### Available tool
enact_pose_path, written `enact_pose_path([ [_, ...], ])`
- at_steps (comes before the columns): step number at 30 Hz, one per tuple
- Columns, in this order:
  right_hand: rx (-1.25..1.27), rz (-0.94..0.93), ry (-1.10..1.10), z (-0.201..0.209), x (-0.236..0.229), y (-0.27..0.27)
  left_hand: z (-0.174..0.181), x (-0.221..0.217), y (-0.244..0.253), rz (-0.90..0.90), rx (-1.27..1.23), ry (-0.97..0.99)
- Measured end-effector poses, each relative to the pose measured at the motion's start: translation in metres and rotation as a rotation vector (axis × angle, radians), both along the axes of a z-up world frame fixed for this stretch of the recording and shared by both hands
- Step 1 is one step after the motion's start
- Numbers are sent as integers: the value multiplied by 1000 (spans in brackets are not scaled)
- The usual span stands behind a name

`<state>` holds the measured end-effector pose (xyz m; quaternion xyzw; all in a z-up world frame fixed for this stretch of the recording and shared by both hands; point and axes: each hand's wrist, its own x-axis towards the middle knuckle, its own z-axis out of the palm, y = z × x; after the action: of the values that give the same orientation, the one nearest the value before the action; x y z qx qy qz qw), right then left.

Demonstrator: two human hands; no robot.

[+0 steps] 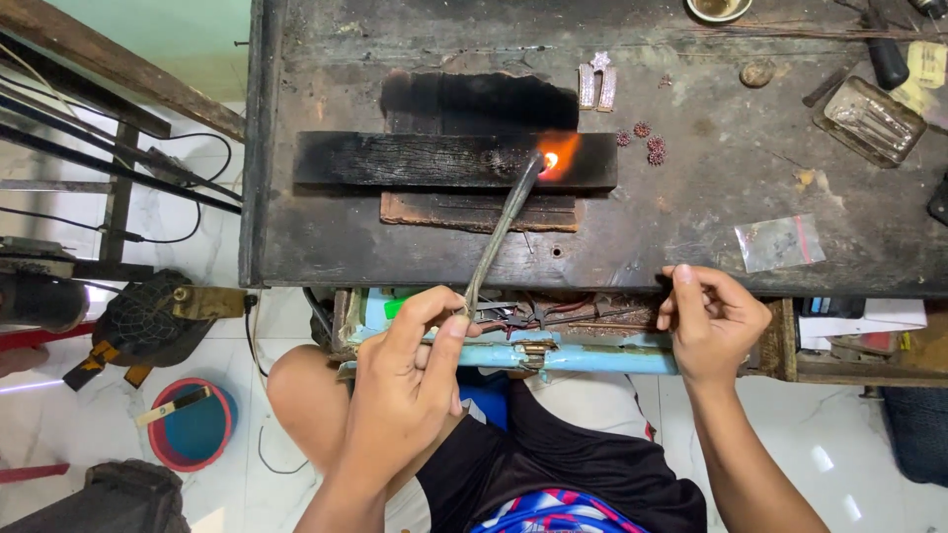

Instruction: Soldering small jewelry components on a charcoal block using a hand-held torch and a metal pick.

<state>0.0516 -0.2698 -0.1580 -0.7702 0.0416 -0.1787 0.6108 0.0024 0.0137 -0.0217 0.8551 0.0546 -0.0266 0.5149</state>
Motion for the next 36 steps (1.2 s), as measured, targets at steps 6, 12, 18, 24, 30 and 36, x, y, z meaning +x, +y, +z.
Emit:
enact_pose_path([
  [6, -28, 5, -13, 0, 0, 0, 2, 0, 0, 8, 17, 31],
  [12, -43, -1, 25, 4, 1, 1, -3, -5, 4, 16, 24, -10],
  [18, -35, -3, 31, 3, 2, 1, 0, -4, 4, 1, -7, -20],
  [24, -38, -2, 24, 3, 1, 1, -6, -2, 2, 28, -27, 51],
  [30, -32, -17, 52, 3, 2, 2, -12, 2, 4, 24, -38, 76],
  [36, -59, -10, 59, 5, 2, 3, -22, 3, 8, 5, -82, -23],
])
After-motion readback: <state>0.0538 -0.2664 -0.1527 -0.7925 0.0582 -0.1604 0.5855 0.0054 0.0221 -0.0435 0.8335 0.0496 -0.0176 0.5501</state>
